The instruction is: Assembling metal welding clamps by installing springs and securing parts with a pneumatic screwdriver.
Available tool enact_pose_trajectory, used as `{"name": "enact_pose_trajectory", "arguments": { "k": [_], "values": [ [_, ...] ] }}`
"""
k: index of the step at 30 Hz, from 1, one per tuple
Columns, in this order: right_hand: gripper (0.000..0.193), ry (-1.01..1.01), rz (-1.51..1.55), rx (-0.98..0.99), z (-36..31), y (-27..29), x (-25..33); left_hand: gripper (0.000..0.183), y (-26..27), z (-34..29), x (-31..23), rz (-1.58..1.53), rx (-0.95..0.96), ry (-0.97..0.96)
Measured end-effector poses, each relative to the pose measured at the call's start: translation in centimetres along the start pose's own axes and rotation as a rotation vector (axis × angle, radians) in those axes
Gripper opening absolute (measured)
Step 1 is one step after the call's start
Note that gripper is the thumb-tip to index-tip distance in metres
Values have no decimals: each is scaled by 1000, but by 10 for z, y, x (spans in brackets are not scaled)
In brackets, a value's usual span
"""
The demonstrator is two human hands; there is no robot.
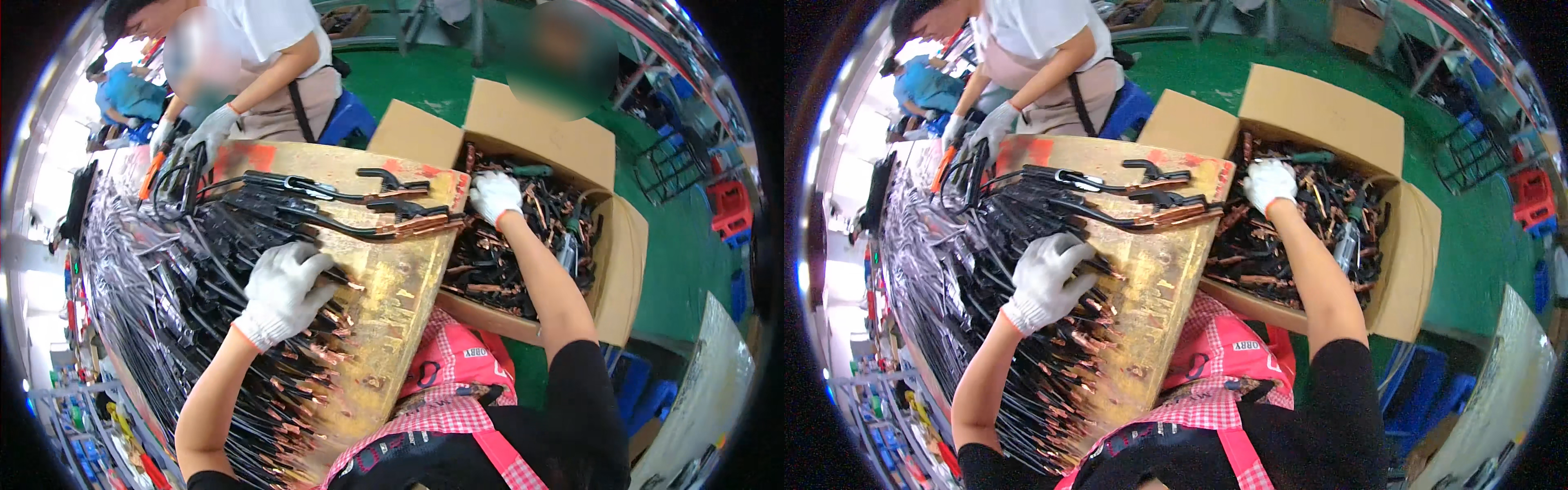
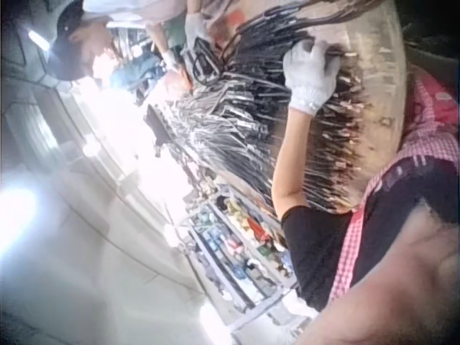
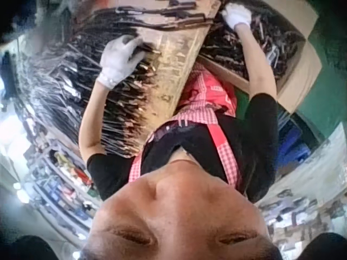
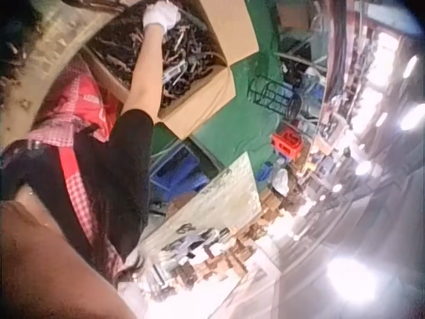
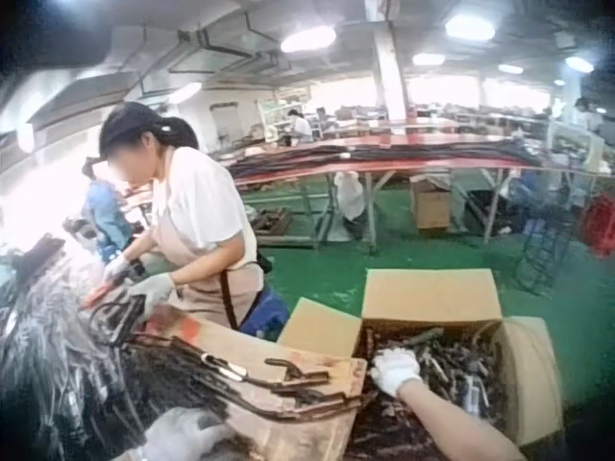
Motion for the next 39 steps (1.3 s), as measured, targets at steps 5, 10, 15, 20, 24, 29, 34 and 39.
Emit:
{"name": "enact_pose_trajectory", "arguments": {
  "k": [5, 10, 15, 20, 24, 29, 34, 39],
  "values": [
    [37, 86, -109, 239, 25, 11, 17, 22, -4, -13, 2, 123, 24, -77],
    [41, -42, -148, 374, 38, 18, 17, 34, -12, -1, -3, 157, 41, -48],
    [31, -5, -77, 15, 14, 2, 11, 25, -51, 19, 12, 399, 37, -186],
    [30, -230, 459, -674, -54, 13, -10, 23, -32, 40, 9, 256, 159, -289],
    [40, -600, 2103, -731, -112, 31, -31, 18, -39, 33, 11, 316, 307, -241],
    [27, -496, 2001, -589, -182, 50, 10, 19, -35, 10, 15, 404, 387, -348],
    [36, -306, 1529, -344, -186, 98, 89, 36, -18, 33, 12, 26, 322, -314],
    [30, 334, 732, -248, -154, 141, 132, 25, -14, 42, 25, -138, 369, -191]
  ]
}}
Point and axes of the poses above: each hand's wrist, its own z-axis towards the middle knuckle, its own y-axis out of the back of the hand, x = y × z, the point moved 1 cm from there along z, towards the middle knuckle, and after that the axes turned 10 degrees about y, right-handed, at the moved point
